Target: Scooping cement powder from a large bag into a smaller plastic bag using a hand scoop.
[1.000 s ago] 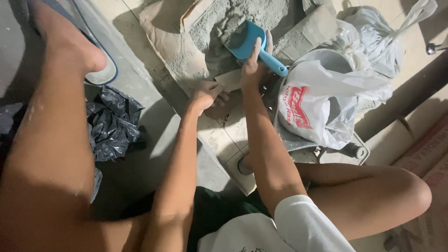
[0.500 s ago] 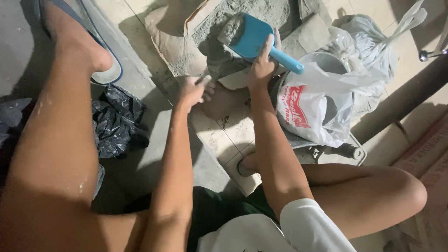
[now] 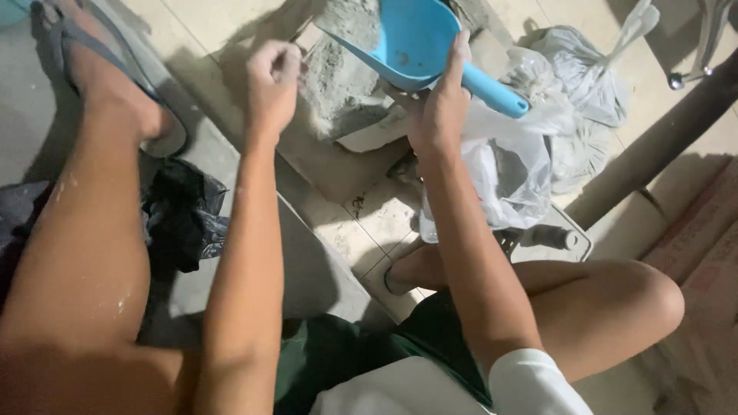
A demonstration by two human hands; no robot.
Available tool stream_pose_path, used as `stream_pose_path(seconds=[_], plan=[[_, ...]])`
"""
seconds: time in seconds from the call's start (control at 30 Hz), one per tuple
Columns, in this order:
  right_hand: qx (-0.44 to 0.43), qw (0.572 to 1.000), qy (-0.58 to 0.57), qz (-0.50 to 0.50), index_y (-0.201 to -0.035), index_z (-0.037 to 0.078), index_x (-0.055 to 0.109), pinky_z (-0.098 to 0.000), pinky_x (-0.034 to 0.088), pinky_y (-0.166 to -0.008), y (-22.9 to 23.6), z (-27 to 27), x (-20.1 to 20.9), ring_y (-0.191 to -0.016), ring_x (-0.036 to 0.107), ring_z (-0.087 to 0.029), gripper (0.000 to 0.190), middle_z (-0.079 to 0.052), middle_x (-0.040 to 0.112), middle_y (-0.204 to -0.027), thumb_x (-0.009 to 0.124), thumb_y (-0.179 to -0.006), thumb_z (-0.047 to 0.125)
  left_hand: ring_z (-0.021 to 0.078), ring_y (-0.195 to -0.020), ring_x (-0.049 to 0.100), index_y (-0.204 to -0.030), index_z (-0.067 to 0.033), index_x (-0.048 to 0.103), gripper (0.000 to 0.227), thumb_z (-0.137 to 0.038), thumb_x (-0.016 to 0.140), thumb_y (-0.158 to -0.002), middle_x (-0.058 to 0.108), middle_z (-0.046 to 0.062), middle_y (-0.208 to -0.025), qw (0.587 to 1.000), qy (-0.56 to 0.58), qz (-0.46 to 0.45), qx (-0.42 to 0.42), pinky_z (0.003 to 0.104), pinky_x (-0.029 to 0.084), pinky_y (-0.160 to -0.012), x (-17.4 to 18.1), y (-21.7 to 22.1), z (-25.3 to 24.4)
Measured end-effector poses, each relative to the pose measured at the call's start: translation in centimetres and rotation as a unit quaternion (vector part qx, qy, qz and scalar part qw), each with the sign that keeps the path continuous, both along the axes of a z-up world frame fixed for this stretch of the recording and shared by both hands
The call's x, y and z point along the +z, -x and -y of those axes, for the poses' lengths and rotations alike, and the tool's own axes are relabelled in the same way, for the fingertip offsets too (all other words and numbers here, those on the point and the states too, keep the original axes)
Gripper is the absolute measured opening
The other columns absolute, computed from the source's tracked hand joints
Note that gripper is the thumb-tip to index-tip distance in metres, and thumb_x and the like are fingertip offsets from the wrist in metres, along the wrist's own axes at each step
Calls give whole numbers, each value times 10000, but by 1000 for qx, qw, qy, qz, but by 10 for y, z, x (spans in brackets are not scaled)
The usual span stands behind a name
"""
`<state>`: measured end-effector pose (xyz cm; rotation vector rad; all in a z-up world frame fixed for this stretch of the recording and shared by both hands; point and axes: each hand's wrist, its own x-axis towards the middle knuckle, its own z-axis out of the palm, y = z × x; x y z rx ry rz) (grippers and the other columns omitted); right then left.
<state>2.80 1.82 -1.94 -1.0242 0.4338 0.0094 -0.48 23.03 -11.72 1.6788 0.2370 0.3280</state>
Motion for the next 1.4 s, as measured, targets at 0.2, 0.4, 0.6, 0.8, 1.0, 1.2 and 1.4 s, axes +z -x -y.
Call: stream_pose_path(seconds=[0.2, 0.4, 0.6, 0.8, 1.0, 1.2, 1.4], plan=[[89, 990, -3, 107, -1441, -171, 371, -637, 657, -899, 12, 46, 81, -1198, 615, -496, 1093, -354, 509, -1306, 717, -682, 534, 112, -685, 688, -1086, -125, 703, 208, -248, 546, -1028, 706, 8, -874, 961, 268, -69, -13, 227, 477, -585, 75, -29, 23], [87, 989, -60, 101, -1515, -67, 363, -553, 550, -850, 41, 145, 141, -1145, 605, -399, 1091, -280, 517, -1375, 778, -646, 447, 102, -623, 657, -1095, -123, 686, 243, -251, 519, -972, 691, 26, -903, 968, 147, -115, -170, 220, 531, -562, 116, -43, 99], [45, 993, -16, 107, -1453, 27, 543, -400, 604, -868, 83, 237, 127, -1083, 699, -248, 770, -142, 667, -1317, 666, -850, 489, 216, -965, 620, -1289, 20, 541, 380, -54, 656, -935, 645, 130, -1168, 911, -165, 115, -360, 342, 527, -831, 153, -11, 179], [-25, 996, -25, 86, -1431, -42, 495, -385, 665, -794, 103, 285, 91, -1036, 734, -288, 739, -204, 658, -1276, 646, -894, 443, 212, -875, 696, -1241, -76, 590, 514, 13, 806, -783, 696, 98, -1094, 921, -214, 168, -279, 335, 582, -753, 131, -1, 221], [-68, 993, -1, 91, -1302, 57, 595, -319, 583, -899, 112, 316, 78, -1032, 670, -166, 572, -100, 659, -1242, 652, -916, 476, 243, -645, 542, -909, 57, 641, 104, 9, 716, -963, 636, 139, -795, 917, -258, 223, -209, 374, 460, -596, 138, -1, 224], [20, 986, 135, 95, -1495, 5, 368, -558, 516, -1106, 113, 311, 56, -1342, 523, -373, 853, -262, 424, -1468, 590, -945, 618, 135, -561, 385, -858, 15, 566, 203, -19, 616, -1052, 499, 33, -667, 950, -187, 159, -192, 302, 332, -498, 143, 0, 231], [44, 981, 187, -6, -1501, 166, 546, -195, 372, -466, 110, 262, 41, -639, 482, -53, 499, -44, 622, -994, 472, -1070, 407, 153, -591, 418, -890, 34, 580, 149, -9, 597, -1031, 529, 57, -688, 954, -168, 163, -187, 310, 377, -529, 151, 8, 229]])
